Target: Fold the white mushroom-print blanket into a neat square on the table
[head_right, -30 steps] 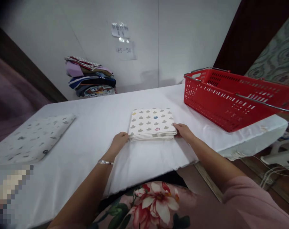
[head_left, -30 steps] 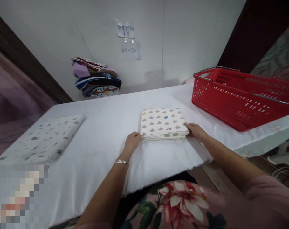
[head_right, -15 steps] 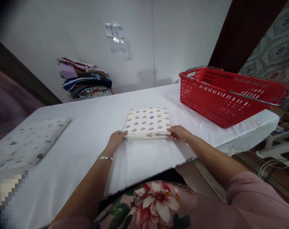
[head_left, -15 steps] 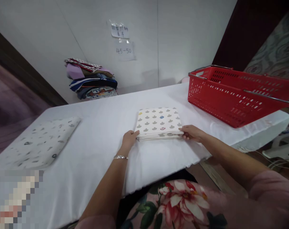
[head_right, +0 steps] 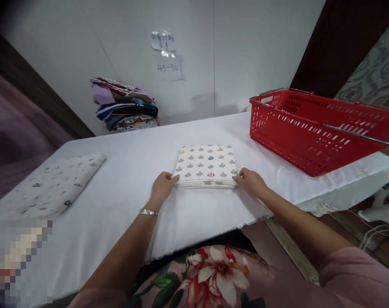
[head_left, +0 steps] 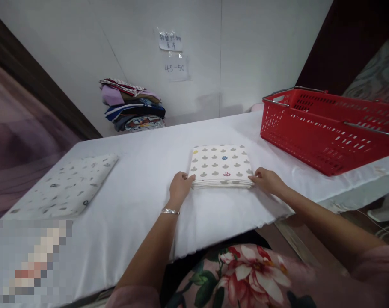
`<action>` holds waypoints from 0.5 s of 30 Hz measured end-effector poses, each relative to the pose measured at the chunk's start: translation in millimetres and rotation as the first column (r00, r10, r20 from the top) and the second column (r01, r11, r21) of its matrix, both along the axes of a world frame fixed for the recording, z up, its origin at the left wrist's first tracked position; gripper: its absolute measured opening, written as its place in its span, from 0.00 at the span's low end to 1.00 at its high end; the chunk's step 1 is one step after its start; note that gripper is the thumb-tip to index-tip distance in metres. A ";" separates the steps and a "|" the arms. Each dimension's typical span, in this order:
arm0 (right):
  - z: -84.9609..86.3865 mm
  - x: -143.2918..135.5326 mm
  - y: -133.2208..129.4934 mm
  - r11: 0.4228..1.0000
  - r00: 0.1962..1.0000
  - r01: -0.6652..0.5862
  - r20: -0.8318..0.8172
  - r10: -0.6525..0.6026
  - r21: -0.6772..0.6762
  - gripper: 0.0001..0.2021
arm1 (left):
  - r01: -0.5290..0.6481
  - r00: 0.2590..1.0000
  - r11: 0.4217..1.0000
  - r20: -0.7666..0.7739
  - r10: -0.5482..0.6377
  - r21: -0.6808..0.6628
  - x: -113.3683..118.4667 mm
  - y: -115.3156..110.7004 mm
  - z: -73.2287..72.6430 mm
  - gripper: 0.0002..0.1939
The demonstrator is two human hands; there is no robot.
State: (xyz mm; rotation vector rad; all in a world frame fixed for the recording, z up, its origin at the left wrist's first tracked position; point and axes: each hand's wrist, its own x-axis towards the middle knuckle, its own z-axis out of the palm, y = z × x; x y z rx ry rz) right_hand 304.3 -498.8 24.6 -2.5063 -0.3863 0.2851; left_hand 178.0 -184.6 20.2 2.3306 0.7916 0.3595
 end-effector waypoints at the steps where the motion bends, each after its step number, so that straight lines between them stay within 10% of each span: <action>1: 3.4 -3.6 2.0 0.999 0.988 -0.029 0.150 0.035 -0.041 0.12 | 0.013 0.997 0.995 0.070 -0.020 0.096 -1.7 -4.0 2.6 0.18; 8: 13.9 -21.2 40.1 0.859 0.759 -0.510 0.454 0.466 -0.029 0.12 | 0.437 0.841 0.767 0.090 -0.534 0.470 6.6 -35.9 11.9 0.10; 15: 8.3 -12.3 54.6 0.835 0.735 -0.540 0.424 0.530 -0.108 0.12 | 0.560 0.773 0.696 0.019 -0.634 0.450 18.8 -36.2 3.1 0.14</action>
